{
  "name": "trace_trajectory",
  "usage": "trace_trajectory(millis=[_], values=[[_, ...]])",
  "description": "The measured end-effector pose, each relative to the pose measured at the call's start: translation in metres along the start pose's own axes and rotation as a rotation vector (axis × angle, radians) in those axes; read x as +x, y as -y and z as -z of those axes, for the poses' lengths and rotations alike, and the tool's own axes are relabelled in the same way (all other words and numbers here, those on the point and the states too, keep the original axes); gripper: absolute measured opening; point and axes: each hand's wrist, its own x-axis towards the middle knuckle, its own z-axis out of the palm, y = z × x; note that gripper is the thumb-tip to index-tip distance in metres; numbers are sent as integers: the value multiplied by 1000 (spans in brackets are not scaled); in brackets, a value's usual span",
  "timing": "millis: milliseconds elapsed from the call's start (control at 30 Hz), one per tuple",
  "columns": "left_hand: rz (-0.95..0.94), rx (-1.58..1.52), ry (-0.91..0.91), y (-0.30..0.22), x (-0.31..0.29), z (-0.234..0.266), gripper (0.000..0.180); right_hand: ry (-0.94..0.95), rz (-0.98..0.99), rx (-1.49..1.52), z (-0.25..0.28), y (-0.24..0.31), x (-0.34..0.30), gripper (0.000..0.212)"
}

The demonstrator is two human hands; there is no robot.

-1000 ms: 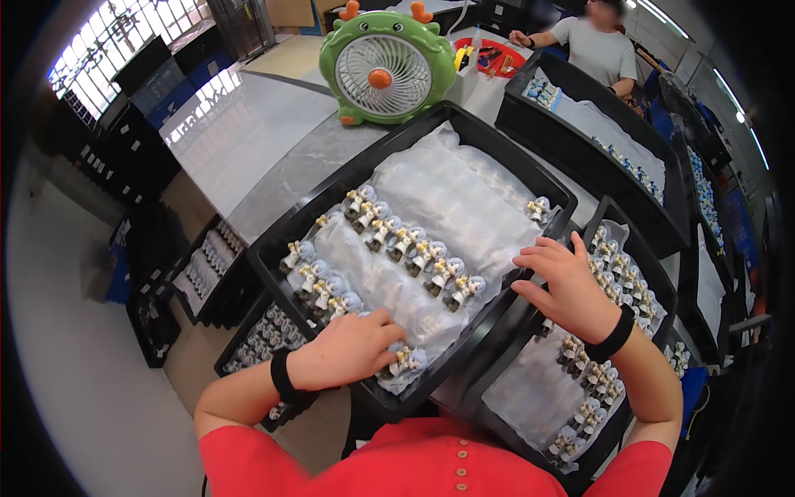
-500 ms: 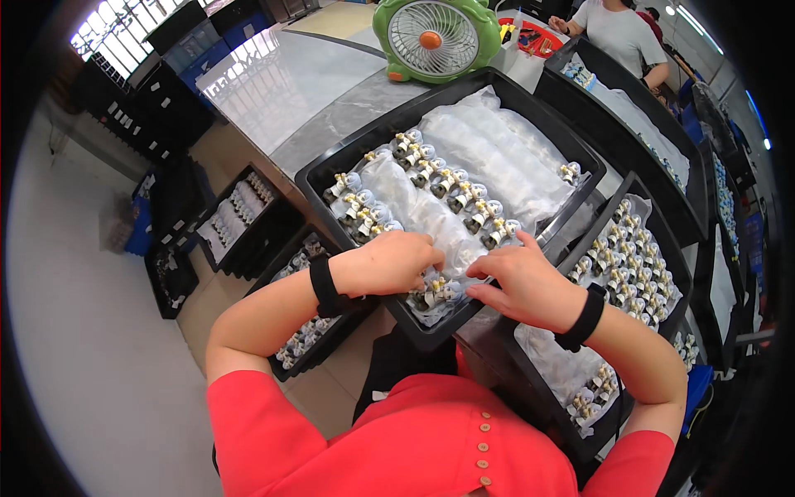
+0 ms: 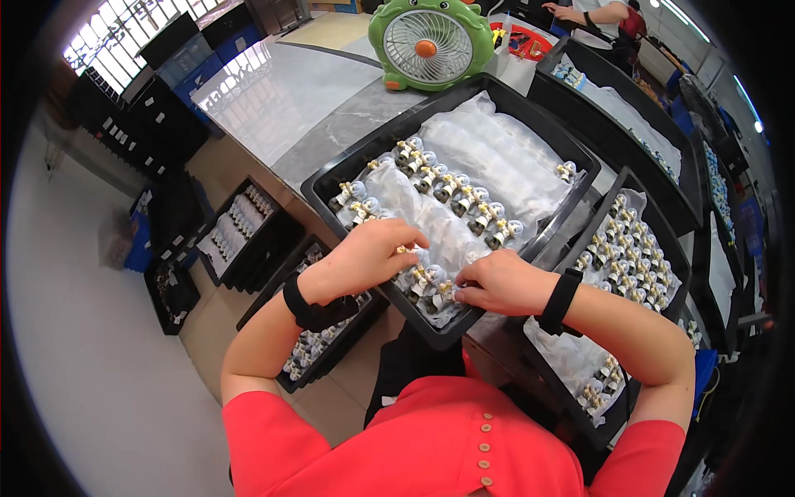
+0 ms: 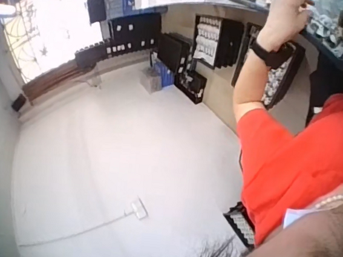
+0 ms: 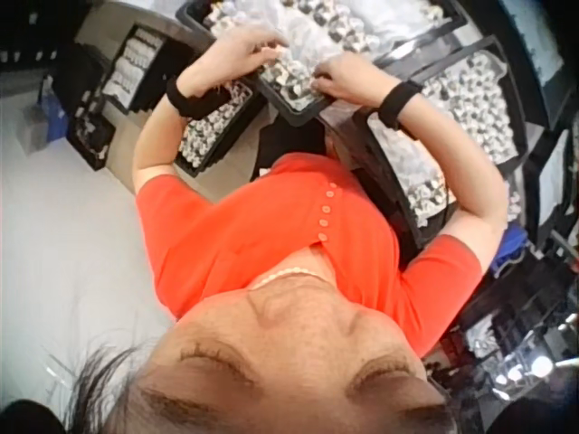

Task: The person assembles small, white, snowman-like figurines by hand. They pick up individual components from trays, attach them together, and place the finished figures into a black tray lined with white paper.

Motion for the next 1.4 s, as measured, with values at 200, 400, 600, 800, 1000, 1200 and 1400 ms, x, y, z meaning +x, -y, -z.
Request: trace_trajectory(millis=[200,400,600,800,1000,1200,1400], values=[[-36,55,11,-5,7,-8,19,-15,-14,12,-1,8,1,31],[67,15,-252,1,2,13,15,-124,-26,68,6,-6,-10,32],[280,8,-477,34,1,46,15,-131,-4,-1,16,-12,-25,30],[345,-26,-467,68,7,48,17,-52,-7,11,16,-8,-25,28],[297,16,-504,80,21,33,17,74,-22,23,17,2,-15,31],[364,221,-471,64,24,29,18,26,90,-92,1,4,8,40],[309,318,-533,69,26,26,16,-11,127,-99,-3,5,9,48]])
